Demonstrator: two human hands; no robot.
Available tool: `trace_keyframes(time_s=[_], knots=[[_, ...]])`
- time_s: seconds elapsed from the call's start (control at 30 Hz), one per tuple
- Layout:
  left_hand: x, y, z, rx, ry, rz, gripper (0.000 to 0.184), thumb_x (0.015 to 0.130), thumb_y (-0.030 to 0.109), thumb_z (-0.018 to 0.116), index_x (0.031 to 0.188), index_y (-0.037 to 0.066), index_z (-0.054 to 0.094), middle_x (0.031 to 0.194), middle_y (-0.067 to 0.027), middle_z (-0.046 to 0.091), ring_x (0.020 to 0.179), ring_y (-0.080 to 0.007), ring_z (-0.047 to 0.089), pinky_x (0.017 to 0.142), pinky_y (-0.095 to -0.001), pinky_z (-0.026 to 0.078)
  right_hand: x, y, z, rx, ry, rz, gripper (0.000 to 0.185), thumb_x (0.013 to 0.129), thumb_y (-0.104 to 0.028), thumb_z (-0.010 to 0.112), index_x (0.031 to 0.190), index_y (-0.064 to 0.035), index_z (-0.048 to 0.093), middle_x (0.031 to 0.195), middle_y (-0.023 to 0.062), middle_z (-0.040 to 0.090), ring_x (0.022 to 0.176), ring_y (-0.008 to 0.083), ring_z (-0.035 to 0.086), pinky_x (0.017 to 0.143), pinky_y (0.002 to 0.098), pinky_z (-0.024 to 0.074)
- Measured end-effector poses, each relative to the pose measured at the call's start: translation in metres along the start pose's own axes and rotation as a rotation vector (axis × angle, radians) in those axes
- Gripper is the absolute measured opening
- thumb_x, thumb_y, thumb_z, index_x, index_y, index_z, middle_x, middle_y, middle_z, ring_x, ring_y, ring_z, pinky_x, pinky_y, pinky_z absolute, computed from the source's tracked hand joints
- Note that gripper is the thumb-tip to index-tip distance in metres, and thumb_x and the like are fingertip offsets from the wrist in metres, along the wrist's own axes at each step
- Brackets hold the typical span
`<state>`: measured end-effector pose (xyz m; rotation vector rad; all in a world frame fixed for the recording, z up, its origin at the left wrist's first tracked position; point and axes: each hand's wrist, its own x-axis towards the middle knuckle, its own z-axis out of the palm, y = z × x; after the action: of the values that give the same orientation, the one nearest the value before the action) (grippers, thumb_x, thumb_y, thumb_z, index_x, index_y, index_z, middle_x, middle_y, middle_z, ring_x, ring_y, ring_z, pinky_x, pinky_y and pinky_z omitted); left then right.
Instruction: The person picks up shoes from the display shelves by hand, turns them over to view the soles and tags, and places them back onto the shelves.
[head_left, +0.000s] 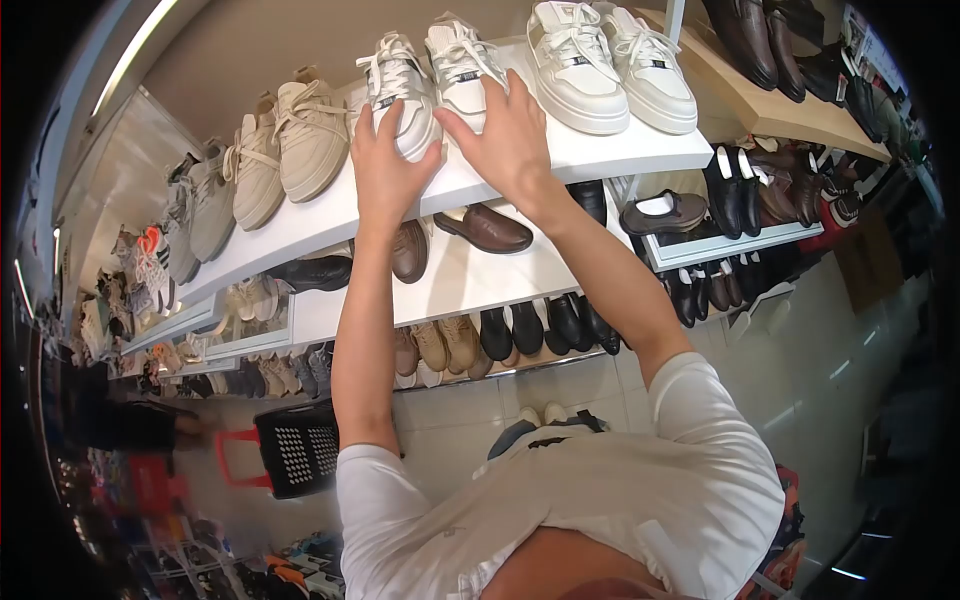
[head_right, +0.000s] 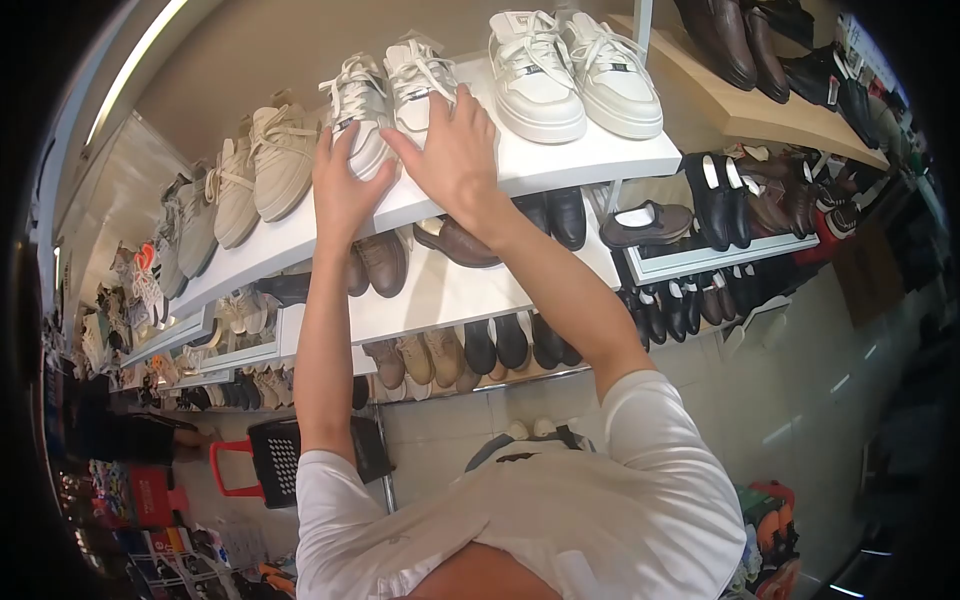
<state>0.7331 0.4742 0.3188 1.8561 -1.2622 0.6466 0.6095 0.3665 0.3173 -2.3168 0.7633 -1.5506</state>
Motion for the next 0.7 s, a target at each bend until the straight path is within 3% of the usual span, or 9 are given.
trace_keyframes(time_s=[0.03, 0.07, 0.13, 0.17, 0.23, 0.43, 0.7], knots=[[-0.001, -0.001, 0.0, -0.003, 0.015, 0.0, 0.07, 0.071, 0.032, 0.078, 0.13, 0.005, 0.054, 0.14, -0.0328, 0.036, 0.128, -0.0467, 0.04, 0.105, -0.0482, 0.036, 0.001, 0.002, -0.001, 0.092, 0.148, -0.017, 0.06, 0.081, -0.037, 0.069, 0.12, 0.0052, 0.052, 0.13, 0.0285, 0.042, 0.115, 0.0466, 0.045, 0.096, 0.0518, 0.0381], [-0.002, -0.002, -0.001, -0.005, 0.029, 0.001, 0.069, 0.072, 0.032, 0.078, 0.13, 0.004, 0.055, 0.14, -0.0328, 0.036, 0.127, -0.0469, 0.04, 0.105, -0.0485, 0.036, 0.002, 0.009, -0.008, 0.085, 0.148, -0.019, 0.06, 0.081, -0.037, 0.069, 0.12, 0.0052, 0.052, 0.13, 0.0285, 0.042, 0.115, 0.0466, 0.045, 0.096, 0.0518, 0.0381], [0.0, -0.007, 0.002, -0.017, 0.111, -0.005, 0.067, 0.073, 0.033, 0.077, 0.128, 0.002, 0.055, 0.139, -0.0324, 0.036, 0.128, -0.0468, 0.04, 0.106, -0.0488, 0.035, 0.013, 0.033, -0.044, -0.148, 0.443, -0.215, 0.058, 0.079, -0.037, 0.072, 0.115, 0.0046, 0.056, 0.13, 0.0256, 0.044, 0.112, 0.0453, 0.045, 0.096, 0.0514, 0.0369], [0.0, -0.009, 0.002, -0.018, 0.183, -0.015, 0.065, 0.074, 0.033, 0.076, 0.127, 0.001, 0.055, 0.139, -0.0321, 0.036, 0.128, -0.0467, 0.039, 0.106, -0.0492, 0.034, 0.018, 0.039, -0.055, -0.212, 0.452, -0.104, 0.056, 0.076, -0.036, 0.076, 0.111, 0.0042, 0.059, 0.126, 0.0247, 0.046, 0.108, 0.0426, 0.047, 0.094, 0.0514, 0.0373], [0.001, -0.004, -0.001, -0.04, 0.212, -0.045, 0.064, 0.075, 0.033, 0.075, 0.125, -0.002, 0.054, 0.139, -0.0316, 0.036, 0.129, -0.0463, 0.038, 0.106, -0.0494, 0.033, 0.024, 0.054, -0.07, -0.307, 0.182, 0.068, 0.063, 0.073, -0.037, 0.079, 0.114, 0.005, 0.056, 0.12, 0.0259, 0.05, 0.105, 0.0415, 0.05, 0.093, 0.0507, 0.0378], [-0.003, -0.003, -0.002, -0.041, 0.193, -0.067, 0.062, 0.077, 0.033, 0.072, 0.12, -0.008, 0.054, 0.135, -0.03, 0.038, 0.127, -0.0453, 0.038, 0.105, -0.05, 0.033, 0.022, 0.057, -0.064, -0.381, -0.065, 0.234, 0.082, 0.069, -0.04, 0.082, 0.125, 0.0076, 0.045, 0.115, 0.0333, 0.05, 0.106, 0.0471, 0.051, 0.093, 0.0507, 0.0407], [-0.005, 0.0, -0.009, -0.107, 0.256, -0.034, 0.056, 0.078, 0.029, 0.071, 0.117, -0.008, 0.053, 0.131, -0.0294, 0.04, 0.124, -0.0451, 0.04, 0.104, -0.0498, 0.034, 0.018, 0.058, -0.074, -0.339, 0.036, 0.199, 0.087, 0.065, -0.036, 0.083, 0.127, 0.0109, 0.044, 0.113, 0.0337, 0.053, 0.106, 0.047, 0.052, 0.094, 0.0485, 0.043]])
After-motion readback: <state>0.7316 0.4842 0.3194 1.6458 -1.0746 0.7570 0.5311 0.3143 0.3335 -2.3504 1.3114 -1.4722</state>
